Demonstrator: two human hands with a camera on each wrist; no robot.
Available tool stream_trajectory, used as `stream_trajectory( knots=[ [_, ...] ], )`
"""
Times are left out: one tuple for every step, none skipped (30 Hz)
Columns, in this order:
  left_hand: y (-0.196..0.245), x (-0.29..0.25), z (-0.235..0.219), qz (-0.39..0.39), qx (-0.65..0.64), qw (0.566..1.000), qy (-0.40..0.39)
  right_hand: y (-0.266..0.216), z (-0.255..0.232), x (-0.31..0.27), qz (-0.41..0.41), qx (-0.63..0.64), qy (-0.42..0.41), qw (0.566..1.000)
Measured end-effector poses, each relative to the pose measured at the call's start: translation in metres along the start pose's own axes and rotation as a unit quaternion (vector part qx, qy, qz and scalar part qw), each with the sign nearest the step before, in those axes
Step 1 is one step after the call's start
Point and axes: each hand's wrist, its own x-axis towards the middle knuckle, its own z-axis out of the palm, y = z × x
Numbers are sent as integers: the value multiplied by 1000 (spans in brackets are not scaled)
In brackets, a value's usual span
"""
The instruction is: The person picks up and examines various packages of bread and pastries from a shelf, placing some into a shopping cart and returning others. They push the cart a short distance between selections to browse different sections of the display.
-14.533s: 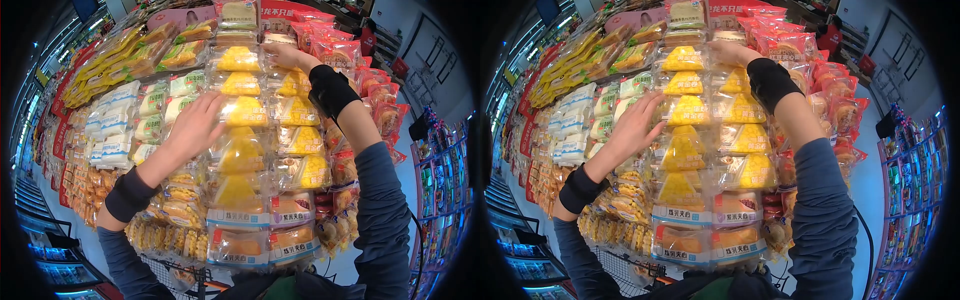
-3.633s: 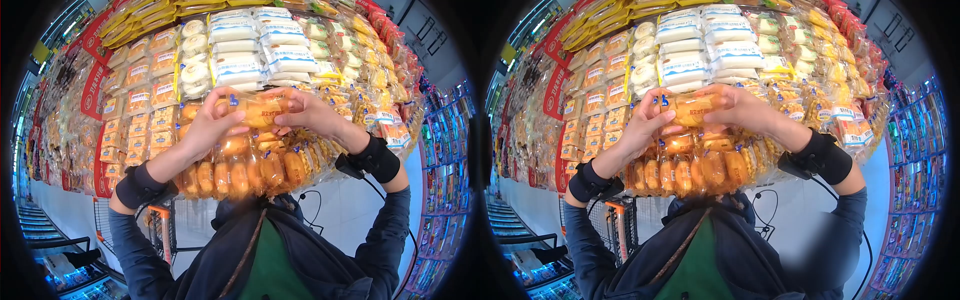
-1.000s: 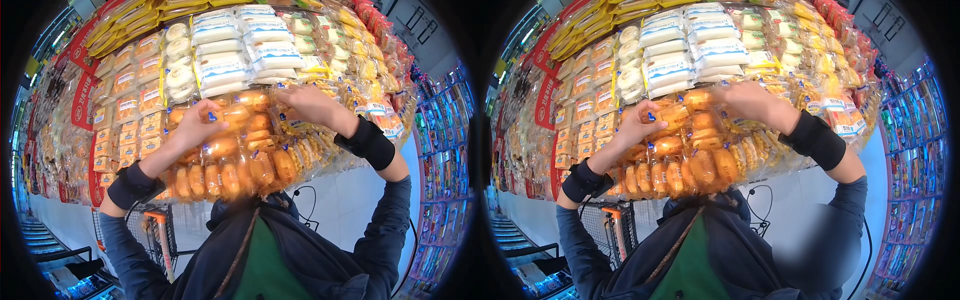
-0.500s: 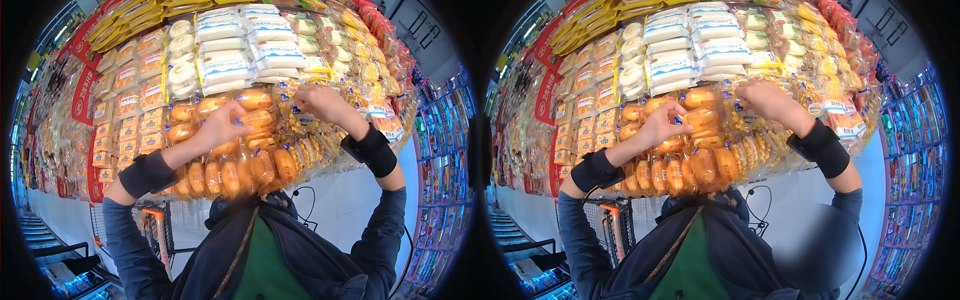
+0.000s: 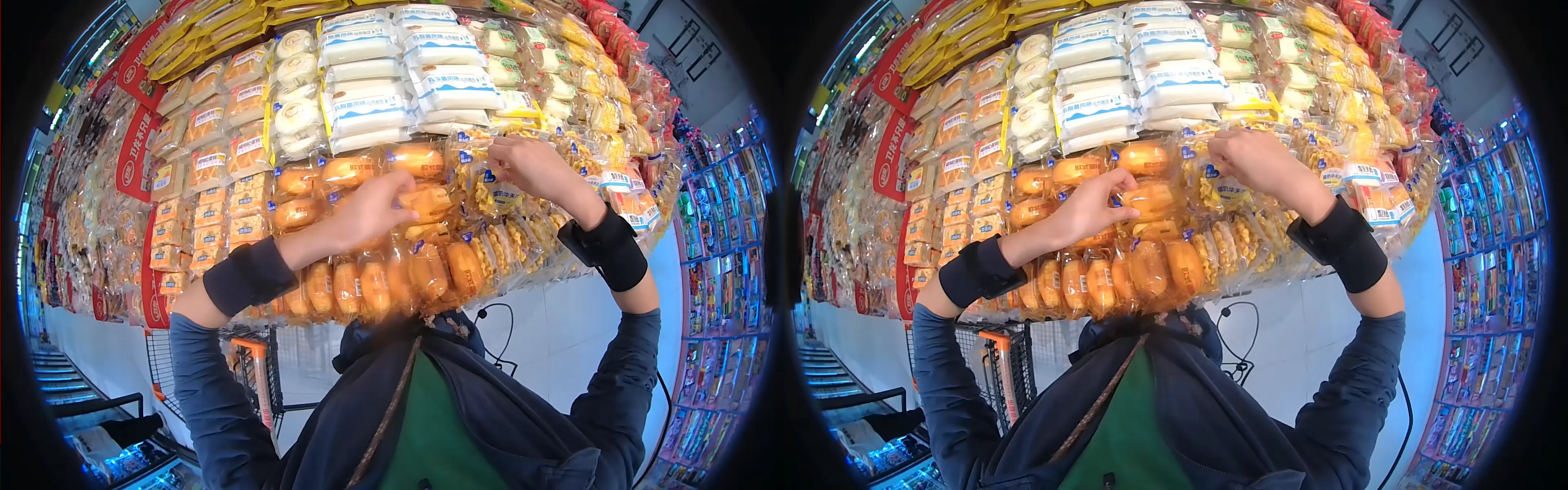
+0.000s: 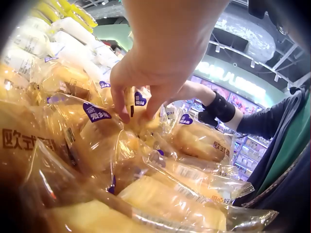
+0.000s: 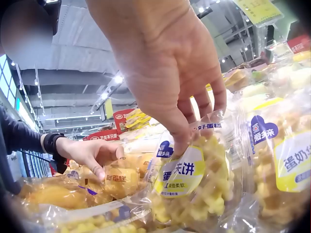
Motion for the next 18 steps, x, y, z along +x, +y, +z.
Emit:
stream_trajectory(
  knots=[
    [-1, -1, 0, 42, 8, 999, 10, 0, 0, -1, -1, 3, 4, 1000],
    [-3, -2, -1, 60, 21, 998, 12, 1, 1, -1, 0, 3, 3, 1000],
    [-1, -2, -3, 78, 33, 996, 13, 1, 1, -1, 2, 2, 3, 1000],
    [0, -2, -5, 96, 46, 994, 14, 1, 1, -1, 3, 2, 2, 1000],
    [0, -2, -7, 82, 35, 996, -4, 1, 1, -1, 5, 4, 1, 1000],
    [0, -1, -9, 68, 23, 997, -21, 1, 1, 0, 6, 6, 1, 1000],
    [0, 0, -11, 54, 11, 998, -39, 1, 1, 0, 7, 8, 0, 1000],
    [-1, 2, -12, 34, 14, 997, -63, 1, 1, 0, 7, 9, 0, 1000],
    [-1, 4, -12, 13, 17, 996, -87, 0, 1, 0, 7, 10, 0, 1000],
    [0, 6, -12, -7, 20, 994, -112, 0, 1, 1, 7, 10, 0, 1000],
    [0, 6, -8, 7, 23, 995, -98, 0, 2, 1, 5, 11, 0, 1000],
    [0, 7, -2, 20, 26, 996, -85, 1, 3, 2, 3, 12, 0, 1000],
    [1, 8, 2, 34, 29, 996, -72, 1, 4, 2, 1, 13, 1, 1000],
    [0, 8, 5, 43, 46, 995, -74, 1, 3, 2, -1, 12, 1, 1000],
    [2, 8, 5, 51, 63, 994, -76, 0, 2, 2, -3, 11, 1, 1000],
    [3, 8, 6, 59, 80, 992, -78, 0, 2, 2, -5, 11, 1, 1000],
    [3, 7, 7, 58, 82, 992, -80, -1, 2, 2, -5, 11, 0, 1000],
    [3, 7, 8, 56, 84, 991, -82, -1, 3, 2, -4, 12, 0, 1000]
  ],
)
